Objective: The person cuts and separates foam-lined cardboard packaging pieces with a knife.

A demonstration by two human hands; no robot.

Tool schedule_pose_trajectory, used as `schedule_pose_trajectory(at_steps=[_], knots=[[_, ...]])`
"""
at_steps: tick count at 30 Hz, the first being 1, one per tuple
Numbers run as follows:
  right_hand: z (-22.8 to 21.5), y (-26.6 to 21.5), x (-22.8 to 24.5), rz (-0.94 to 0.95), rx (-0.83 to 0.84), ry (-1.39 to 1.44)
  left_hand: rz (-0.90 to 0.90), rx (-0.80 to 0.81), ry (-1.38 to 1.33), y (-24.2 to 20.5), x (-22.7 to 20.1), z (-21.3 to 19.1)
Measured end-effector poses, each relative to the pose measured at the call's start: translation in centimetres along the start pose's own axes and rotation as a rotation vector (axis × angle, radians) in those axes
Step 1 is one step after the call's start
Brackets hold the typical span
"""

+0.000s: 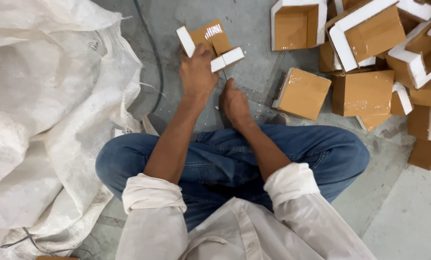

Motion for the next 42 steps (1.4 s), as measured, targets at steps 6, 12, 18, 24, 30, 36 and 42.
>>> schedule_pose_trajectory(at_steps=[6, 12, 18, 24, 30, 36, 42], knots=[[-3.9, -6.1, 0.9, 0.066, 0.036, -0.153, -0.045, -0.015, 0.003, -0.2, -0.2, 0.3], [-10.6, -9.9, 3.8, 0.068, 0.079, -0.167, -0.057, -0.051, 0.159, -1.3, 0.7, 0.7], [-14.0, -9.4, 3.5, -0.075, -0.094, -0.009, -0.100, -0.132, 0.215, -5.2, -1.6, 2.2], [-14.2, -9.0, 4.7, -0.019, -0.137, 0.074, 0.105, 0.244, 0.378, -9.6, -5.8, 0.1], [-12.1, -7.1, 6.1, -0.165, -0.136, 0.070, -0.033, 0.280, 0.002, -8.6, -3.8, -4.5], [-10.3, -5.5, 6.7, -0.186, -0.110, -0.029, -0.136, -0.106, -0.199, -2.7, 1.4, -3.7], [-8.7, -4.7, 6.2, -0.189, -0.078, -0.115, -0.136, -0.180, -0.421, -2.6, 4.6, 2.9]])
Point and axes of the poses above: each hand's wrist, its own y-axis towards the middle knuckle, its own z-axis out of the palm, x = y × z, the point moved 6 cm from there along y, towards the middle knuckle, and after that the axes turned 8 degrees about x, right-handed, at the moved point
